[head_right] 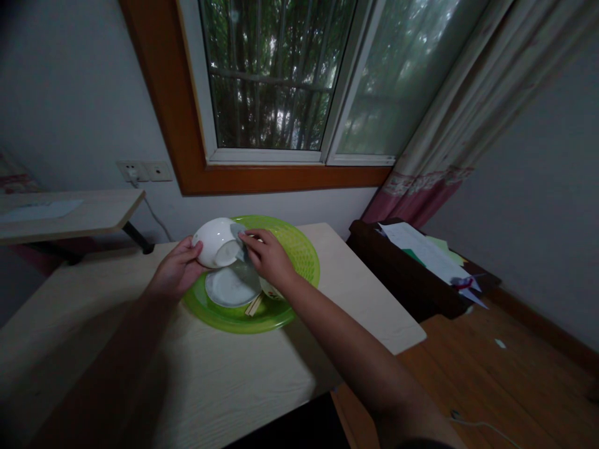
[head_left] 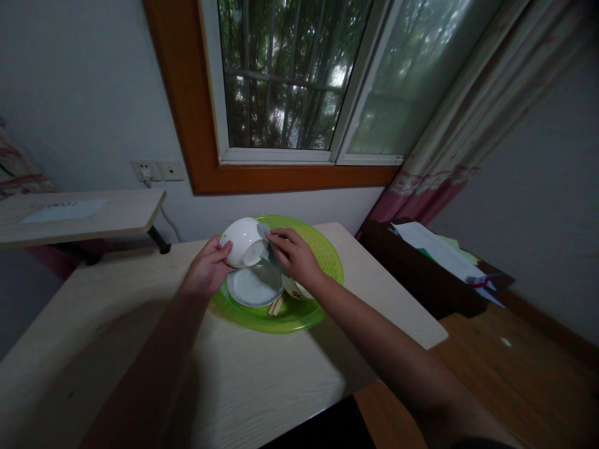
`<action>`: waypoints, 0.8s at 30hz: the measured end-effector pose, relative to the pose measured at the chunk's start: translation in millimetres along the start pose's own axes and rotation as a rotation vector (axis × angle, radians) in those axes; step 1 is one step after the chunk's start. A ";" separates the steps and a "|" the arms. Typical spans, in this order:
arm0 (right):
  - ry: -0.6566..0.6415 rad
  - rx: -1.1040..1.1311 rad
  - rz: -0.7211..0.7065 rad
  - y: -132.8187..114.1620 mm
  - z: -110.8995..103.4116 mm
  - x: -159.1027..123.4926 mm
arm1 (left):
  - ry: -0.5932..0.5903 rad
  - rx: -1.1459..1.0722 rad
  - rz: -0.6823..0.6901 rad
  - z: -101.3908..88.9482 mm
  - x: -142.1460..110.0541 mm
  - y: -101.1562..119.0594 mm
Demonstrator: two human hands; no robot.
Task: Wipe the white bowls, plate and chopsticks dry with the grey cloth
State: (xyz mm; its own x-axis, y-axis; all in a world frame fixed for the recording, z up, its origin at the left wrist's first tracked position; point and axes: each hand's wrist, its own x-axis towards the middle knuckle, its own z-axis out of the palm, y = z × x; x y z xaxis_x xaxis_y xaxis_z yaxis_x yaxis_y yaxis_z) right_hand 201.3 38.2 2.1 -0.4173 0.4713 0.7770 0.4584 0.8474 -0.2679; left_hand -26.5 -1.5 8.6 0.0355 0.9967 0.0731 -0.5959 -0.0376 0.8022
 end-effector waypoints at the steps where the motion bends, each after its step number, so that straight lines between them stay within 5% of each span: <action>1: 0.003 0.013 0.032 2.6 1.4 -0.3 | 0.000 -0.010 0.003 -0.3 -0.1 0.2; 9: 0.006 0.075 -0.021 -6.1 -2.4 -0.5 | -0.049 -0.054 -0.002 0.3 -1.1 1.3; 15: -0.254 0.013 -0.222 -17.5 1.9 -2.3 | -0.080 -0.032 -0.025 -0.4 -0.7 2.8; 24: -0.092 -0.120 -0.066 -12.4 -0.9 -1.6 | -0.160 0.009 -0.099 -1.2 -3.5 1.4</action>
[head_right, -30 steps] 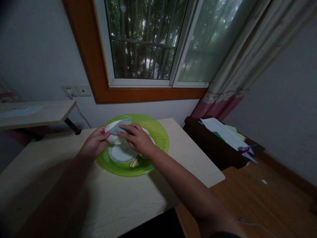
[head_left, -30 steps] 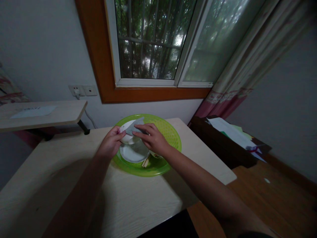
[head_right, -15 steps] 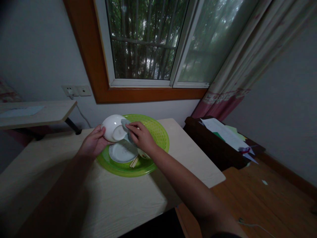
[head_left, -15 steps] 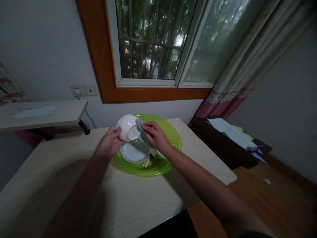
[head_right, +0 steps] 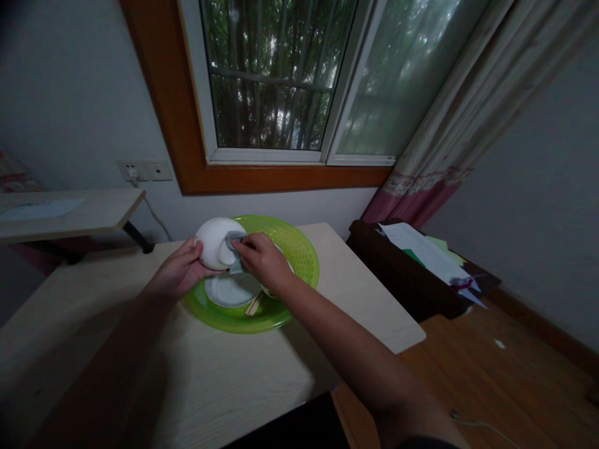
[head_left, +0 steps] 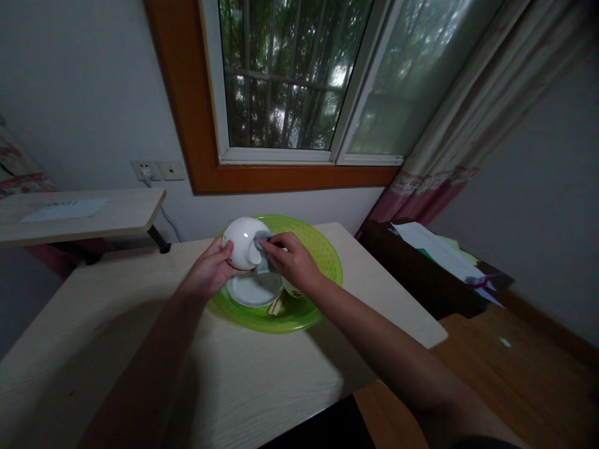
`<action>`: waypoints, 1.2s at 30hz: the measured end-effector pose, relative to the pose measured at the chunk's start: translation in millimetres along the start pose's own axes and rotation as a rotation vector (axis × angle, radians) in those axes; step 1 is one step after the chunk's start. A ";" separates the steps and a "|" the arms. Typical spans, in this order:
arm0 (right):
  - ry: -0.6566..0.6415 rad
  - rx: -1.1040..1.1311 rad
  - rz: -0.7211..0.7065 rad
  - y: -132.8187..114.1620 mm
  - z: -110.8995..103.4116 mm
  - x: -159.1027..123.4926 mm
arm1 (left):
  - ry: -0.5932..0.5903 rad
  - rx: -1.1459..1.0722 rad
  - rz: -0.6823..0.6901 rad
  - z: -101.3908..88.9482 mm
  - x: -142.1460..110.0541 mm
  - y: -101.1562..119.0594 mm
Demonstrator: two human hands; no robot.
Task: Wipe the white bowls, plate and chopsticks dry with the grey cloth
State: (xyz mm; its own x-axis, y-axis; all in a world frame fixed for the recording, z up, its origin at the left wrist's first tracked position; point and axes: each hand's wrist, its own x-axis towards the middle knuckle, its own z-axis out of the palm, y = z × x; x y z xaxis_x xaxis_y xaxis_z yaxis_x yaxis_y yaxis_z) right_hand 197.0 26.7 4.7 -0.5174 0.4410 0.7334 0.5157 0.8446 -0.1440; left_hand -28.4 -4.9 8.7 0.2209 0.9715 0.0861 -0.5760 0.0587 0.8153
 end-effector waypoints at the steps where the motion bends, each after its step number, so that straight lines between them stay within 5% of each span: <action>1: 0.012 -0.007 0.022 1.8 0.7 -0.2 | 0.002 -0.003 0.006 -0.1 0.0 0.1; 11: -0.122 0.081 -0.242 -5.8 -6.1 -1.1 | 0.007 -0.034 0.011 0.1 -0.2 2.3; 22: 0.070 -0.036 -0.004 2.3 -2.2 -1.3 | 0.018 -0.036 0.015 1.7 -1.0 1.9; 31: -0.129 0.088 -0.239 -5.4 -8.1 1.1 | 0.045 -0.060 0.006 3.8 -2.4 6.3; 36: -0.081 -0.068 -0.142 -5.0 -8.9 1.1 | -0.001 -0.026 -0.050 2.4 -1.2 1.9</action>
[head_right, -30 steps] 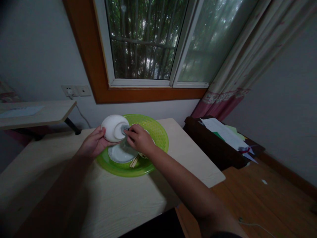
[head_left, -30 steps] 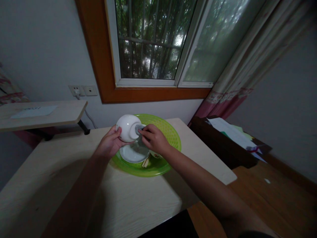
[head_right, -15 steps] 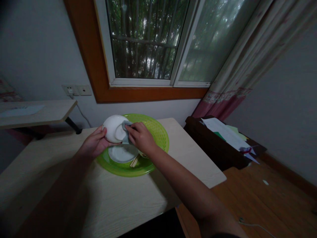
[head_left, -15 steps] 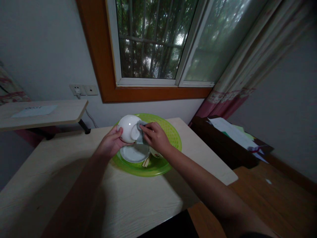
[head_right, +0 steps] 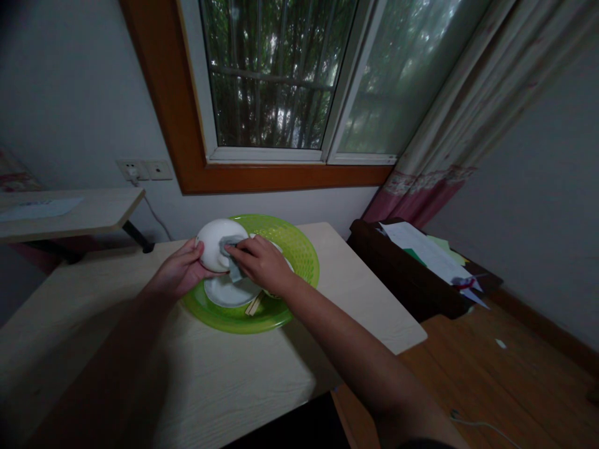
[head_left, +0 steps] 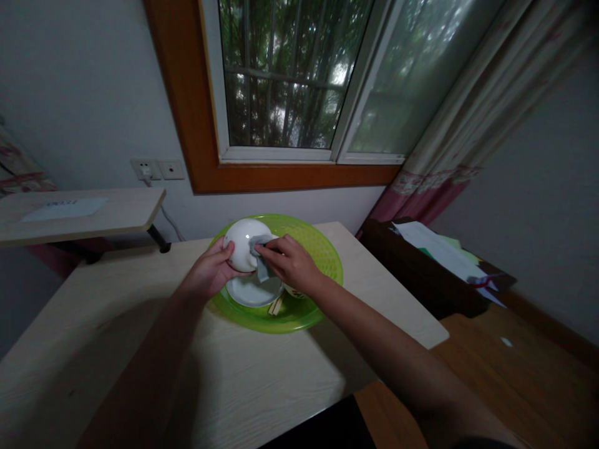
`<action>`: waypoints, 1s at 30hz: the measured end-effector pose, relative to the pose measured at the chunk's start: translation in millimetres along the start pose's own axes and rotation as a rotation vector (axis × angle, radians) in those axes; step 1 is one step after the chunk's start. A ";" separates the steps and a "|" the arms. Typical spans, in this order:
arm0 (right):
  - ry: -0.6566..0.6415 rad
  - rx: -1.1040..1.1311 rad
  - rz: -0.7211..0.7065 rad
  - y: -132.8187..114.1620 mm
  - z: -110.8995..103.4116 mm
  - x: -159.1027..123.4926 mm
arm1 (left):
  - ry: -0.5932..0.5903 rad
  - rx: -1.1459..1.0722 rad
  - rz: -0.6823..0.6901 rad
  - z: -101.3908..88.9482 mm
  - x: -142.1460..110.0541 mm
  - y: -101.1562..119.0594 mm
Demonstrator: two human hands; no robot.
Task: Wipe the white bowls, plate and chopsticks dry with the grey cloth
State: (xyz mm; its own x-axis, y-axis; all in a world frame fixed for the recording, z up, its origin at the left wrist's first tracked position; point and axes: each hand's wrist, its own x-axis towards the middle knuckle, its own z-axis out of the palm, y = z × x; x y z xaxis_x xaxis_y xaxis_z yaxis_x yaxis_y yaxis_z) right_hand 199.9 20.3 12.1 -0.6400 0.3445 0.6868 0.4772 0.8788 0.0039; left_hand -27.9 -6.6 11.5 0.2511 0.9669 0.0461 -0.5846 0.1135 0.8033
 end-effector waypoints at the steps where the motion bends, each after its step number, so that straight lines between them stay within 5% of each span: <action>1: 0.022 -0.024 0.039 1.4 0.7 -0.7 | -0.002 0.002 0.006 -0.1 0.1 -0.6; 6: 0.091 -0.039 0.132 7.0 4.5 -3.4 | 0.010 -0.018 0.077 1.5 0.2 0.0; 16: -0.040 0.159 -0.114 0.0 0.5 -1.1 | 0.063 0.003 0.084 6.8 0.4 -0.5; 24: -0.053 0.090 -0.027 -2.8 -0.5 -2.3 | 0.155 0.186 0.100 12.4 2.0 -11.5; 30: 0.124 -0.055 0.156 9.8 4.2 -2.9 | 0.149 0.160 0.104 17.3 0.2 -9.0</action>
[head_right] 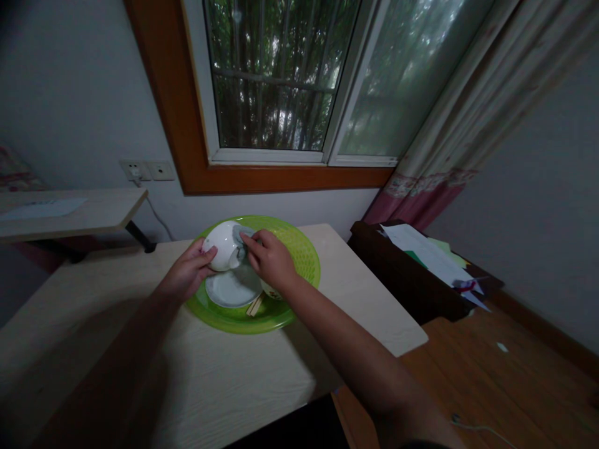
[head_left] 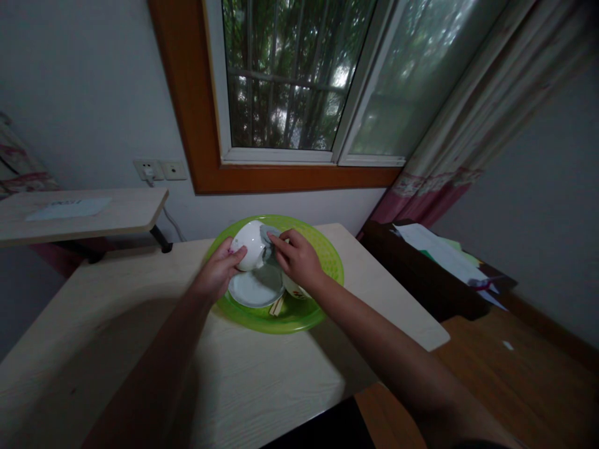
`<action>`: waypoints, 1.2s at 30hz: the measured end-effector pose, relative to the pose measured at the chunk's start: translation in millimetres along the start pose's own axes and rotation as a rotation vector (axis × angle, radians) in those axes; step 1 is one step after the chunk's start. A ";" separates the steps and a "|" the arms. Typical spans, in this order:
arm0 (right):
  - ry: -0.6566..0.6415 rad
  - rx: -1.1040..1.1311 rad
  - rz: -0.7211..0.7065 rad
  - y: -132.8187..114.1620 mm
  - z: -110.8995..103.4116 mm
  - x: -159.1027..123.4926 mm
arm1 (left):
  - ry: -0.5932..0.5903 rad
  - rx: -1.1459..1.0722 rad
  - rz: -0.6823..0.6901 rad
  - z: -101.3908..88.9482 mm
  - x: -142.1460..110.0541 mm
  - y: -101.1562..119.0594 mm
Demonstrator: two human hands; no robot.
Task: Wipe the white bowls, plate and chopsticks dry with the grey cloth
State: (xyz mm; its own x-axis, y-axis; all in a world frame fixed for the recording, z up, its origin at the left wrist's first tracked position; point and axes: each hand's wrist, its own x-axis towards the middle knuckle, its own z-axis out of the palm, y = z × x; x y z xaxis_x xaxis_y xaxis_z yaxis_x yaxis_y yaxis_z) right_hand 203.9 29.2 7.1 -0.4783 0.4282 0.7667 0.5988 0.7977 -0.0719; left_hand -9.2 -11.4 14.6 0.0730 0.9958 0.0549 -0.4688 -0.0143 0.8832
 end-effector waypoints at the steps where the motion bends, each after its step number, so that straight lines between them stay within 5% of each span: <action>1: 0.020 0.002 0.009 1.8 0.5 0.1 | 0.003 0.000 0.000 0.5 -0.3 0.7; 5: 0.006 0.061 -0.060 1.2 -0.4 -0.2 | 0.001 -0.010 0.000 1.0 -0.6 1.6; 12: -0.291 0.056 -0.277 -12.6 -3.3 -0.6 | 0.000 0.013 0.026 -3.5 2.0 -2.0; 17: -0.353 0.005 -0.327 -13.6 -4.8 -0.5 | -0.019 0.023 0.021 -4.7 2.2 -1.1; 28: -0.018 0.121 0.078 4.0 4.3 -1.7 | -0.060 -0.079 -0.017 -3.7 -0.2 3.1; 36: -0.073 0.210 0.258 6.9 5.9 -1.4 | -0.067 -0.172 -0.029 -13.9 3.2 6.1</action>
State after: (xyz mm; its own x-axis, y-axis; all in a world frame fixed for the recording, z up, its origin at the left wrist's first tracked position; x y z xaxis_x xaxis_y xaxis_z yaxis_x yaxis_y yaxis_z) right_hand 204.9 36.7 1.7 -0.3776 0.6502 0.6593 0.5644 0.7261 -0.3928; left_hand -24.1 -7.0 13.7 0.1449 0.9872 0.0664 -0.6086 0.0361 0.7927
